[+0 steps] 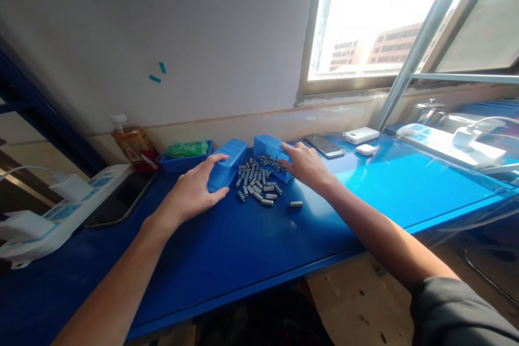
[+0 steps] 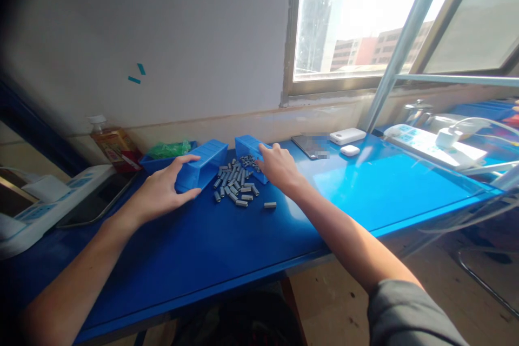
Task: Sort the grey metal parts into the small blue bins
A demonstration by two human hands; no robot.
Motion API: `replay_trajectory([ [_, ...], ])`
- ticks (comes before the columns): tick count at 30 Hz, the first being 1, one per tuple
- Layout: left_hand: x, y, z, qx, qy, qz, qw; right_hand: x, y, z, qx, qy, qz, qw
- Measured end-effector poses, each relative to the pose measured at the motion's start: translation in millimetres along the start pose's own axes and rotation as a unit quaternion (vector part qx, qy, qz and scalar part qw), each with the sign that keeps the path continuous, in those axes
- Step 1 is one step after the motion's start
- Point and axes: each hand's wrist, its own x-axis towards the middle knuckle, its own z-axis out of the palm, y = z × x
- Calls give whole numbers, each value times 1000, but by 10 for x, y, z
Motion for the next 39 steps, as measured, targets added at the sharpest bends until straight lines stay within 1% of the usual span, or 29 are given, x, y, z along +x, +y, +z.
replay_trajectory([
  [2, -20, -81, -40, -8, 17, -23, 1000, 10, 35, -5, 2, -1, -13, 1000],
  [4, -19, -136, -42, -23, 34, -37, 998, 14, 60, -10, 4, 3, -27, 1000],
  [6, 16, -157, -8, -42, 48, -40, 997, 14, 75, -8, 6, 15, -44, 999],
  [8, 96, -153, 49, -62, 63, -29, 996, 12, 79, 2, 5, 31, -66, 997],
  [11, 308, -145, 152, -81, 92, 10, 992, 14, 80, 26, 1, 48, -89, 995],
  [14, 603, -191, 276, -106, 120, 32, 987, 34, 107, 51, 0, 69, -101, 993],
  [16, 813, -260, 390, -130, 148, 28, 980, 72, 162, 81, 6, 89, -109, 990],
  [19, 1087, -379, 601, -193, 200, -18, 960, 202, 329, 187, 34, 119, -105, 987],
  [21, 1208, -430, 731, -237, 221, -44, 945, 347, 490, 304, 75, 146, -77, 983],
  [22, 1245, -441, 781, -248, 228, -55, 940, 434, 578, 372, 106, 162, -48, 980],
  [23, 1267, -444, 817, -252, 234, -65, 937, 529, 666, 441, 145, 177, -5, 973],
  [24, 1276, -438, 840, -249, 238, -77, 936, 628, 752, 507, 190, 186, 58, 962],
  [26, 1267, -417, 857, -229, 238, -99, 939, 825, 901, 622, 271, 182, 187, 927],
  [27, 1254, -405, 858, -211, 231, -111, 944, 916, 961, 668, 297, 175, 236, 908],
  [28, 1241, -396, 857, -188, 217, -122, 950, 999, 1009, 706, 313, 168, 271, 894],
  [29, 1230, -391, 859, -164, 200, -133, 957, 1072, 1046, 737, 322, 163, 292, 886],
  [31, 1219, -393, 874, -126, 169, -153, 965, 1193, 1091, 784, 335, 156, 313, 875],
  [33, 1229, -405, 904, -109, 150, -170, 968, 1282, 1104, 825, 351, 146, 320, 868],
  [36, 1268, -422, 958, -101, 130, -183, 969, 1372, 1087, 898, 376, 130, 316, 861],
  [39, 1291, -412, 989, -95, 115, -179, 973, 1419, 1041, 989, 401, 124, 306, 854],
])
